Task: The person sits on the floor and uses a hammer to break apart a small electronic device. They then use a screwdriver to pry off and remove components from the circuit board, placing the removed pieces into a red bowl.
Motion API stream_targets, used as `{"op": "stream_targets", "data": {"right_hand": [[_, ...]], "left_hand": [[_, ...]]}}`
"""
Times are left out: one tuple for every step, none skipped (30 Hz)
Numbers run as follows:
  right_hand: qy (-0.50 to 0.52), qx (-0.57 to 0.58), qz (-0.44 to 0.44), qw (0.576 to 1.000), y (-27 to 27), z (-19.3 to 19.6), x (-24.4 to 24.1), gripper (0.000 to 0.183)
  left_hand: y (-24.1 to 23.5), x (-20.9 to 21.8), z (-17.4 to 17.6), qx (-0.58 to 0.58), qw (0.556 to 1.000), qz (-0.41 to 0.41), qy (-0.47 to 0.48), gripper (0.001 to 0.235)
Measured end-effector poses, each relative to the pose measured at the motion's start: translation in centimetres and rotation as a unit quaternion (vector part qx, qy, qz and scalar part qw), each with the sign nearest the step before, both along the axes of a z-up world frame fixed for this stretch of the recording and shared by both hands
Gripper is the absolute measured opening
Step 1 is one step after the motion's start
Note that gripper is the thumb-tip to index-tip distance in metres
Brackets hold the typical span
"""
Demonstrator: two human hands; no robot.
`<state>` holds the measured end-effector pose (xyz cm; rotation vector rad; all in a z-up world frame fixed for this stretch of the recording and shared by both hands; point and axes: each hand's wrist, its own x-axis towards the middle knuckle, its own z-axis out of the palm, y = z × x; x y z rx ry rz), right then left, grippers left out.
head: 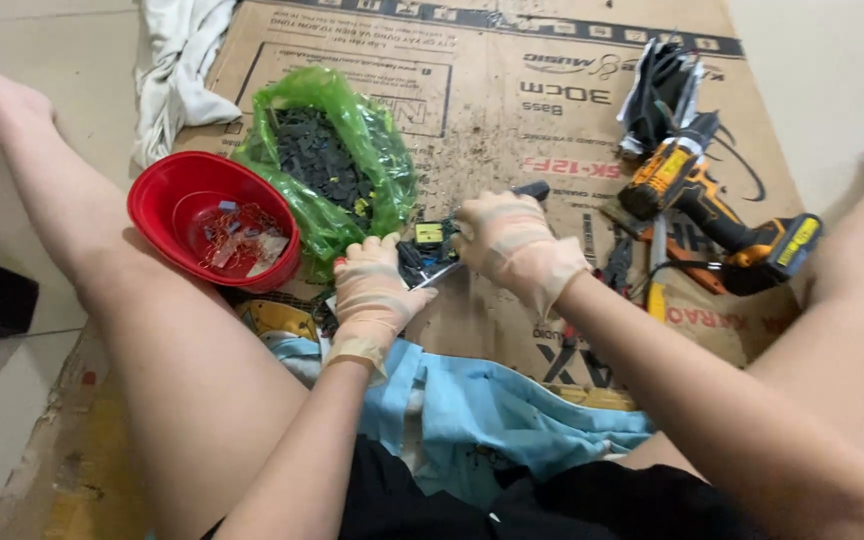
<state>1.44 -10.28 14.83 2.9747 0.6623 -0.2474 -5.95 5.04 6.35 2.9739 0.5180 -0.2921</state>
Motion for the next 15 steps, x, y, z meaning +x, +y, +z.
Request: {"op": "stream_targets", "data": {"right_hand": [[-0.009,-0.004,0.054,0.998,0.9,-1.1,0.4,0.038],[-0.017,-0.006,0.111,0.994,1.9,-2.1,0.8,0.038],[-0.012,-0.004,0.119,0.993,2.6,-2.8,1.6,0.038],[0.006,-0.026,0.123,0.992,3.2,-3.7,2.3,0.039],[0.023,-0.048,0.127,0.99,3.9,-4.5,3.1,0.04],[0.03,-0.049,0.132,0.99,4.4,-4.2,3.2,0.04],[0.041,-0.079,0.148,0.985,4.7,-3.8,3.4,0.04],[0.053,-0.109,0.159,0.98,4.8,-3.5,3.5,0.04],[0.06,-0.112,0.161,0.979,5.1,-3.7,3.7,0.04],[0.063,-0.126,0.182,0.973,5.2,-3.8,4.0,0.041],[0.065,-0.139,0.203,0.967,5.3,-3.8,4.3,0.043],[0.069,-0.14,0.203,0.967,5.3,-3.9,4.8,0.043],[0.079,-0.143,0.213,0.963,5.4,-4.0,5.3,0.044],[0.089,-0.147,0.223,0.96,5.4,-4.0,5.9,0.045],[0.093,-0.149,0.225,0.959,5.5,-3.1,5.3,0.045]], "left_hand": [[0.0,0.1,0.0,-0.009,1.0,0.0,0.012,0.092],[0.1,0.1,0.1,-0.017,1.0,0.003,0.024,0.092],[0.2,0.3,0.2,-0.016,0.999,0.011,0.029,0.092],[0.2,0.4,0.3,-0.028,0.999,0.011,0.039,0.095],[0.3,0.5,0.3,-0.039,0.998,0.012,0.048,0.098],[0.3,0.5,0.4,-0.042,0.997,0.016,0.055,0.098],[0.3,0.4,0.6,-0.037,0.998,0.01,0.056,0.098],[0.1,0.5,0.6,-0.034,0.998,0.0,0.057,0.098],[0.2,0.4,0.5,-0.038,0.997,0.001,0.063,0.098],[0.2,0.6,0.6,-0.036,0.997,0.0,0.07,0.1],[0.2,0.7,0.7,-0.034,0.996,-0.001,0.077,0.102],[0.2,0.6,0.7,-0.036,0.996,-0.001,0.08,0.102],[0.2,0.6,0.8,-0.039,0.997,-0.004,0.071,0.1],[0.2,0.5,0.9,-0.042,0.997,-0.006,0.062,0.098],[0.3,0.3,0.8,-0.045,0.997,-0.005,0.065,0.098]]}}
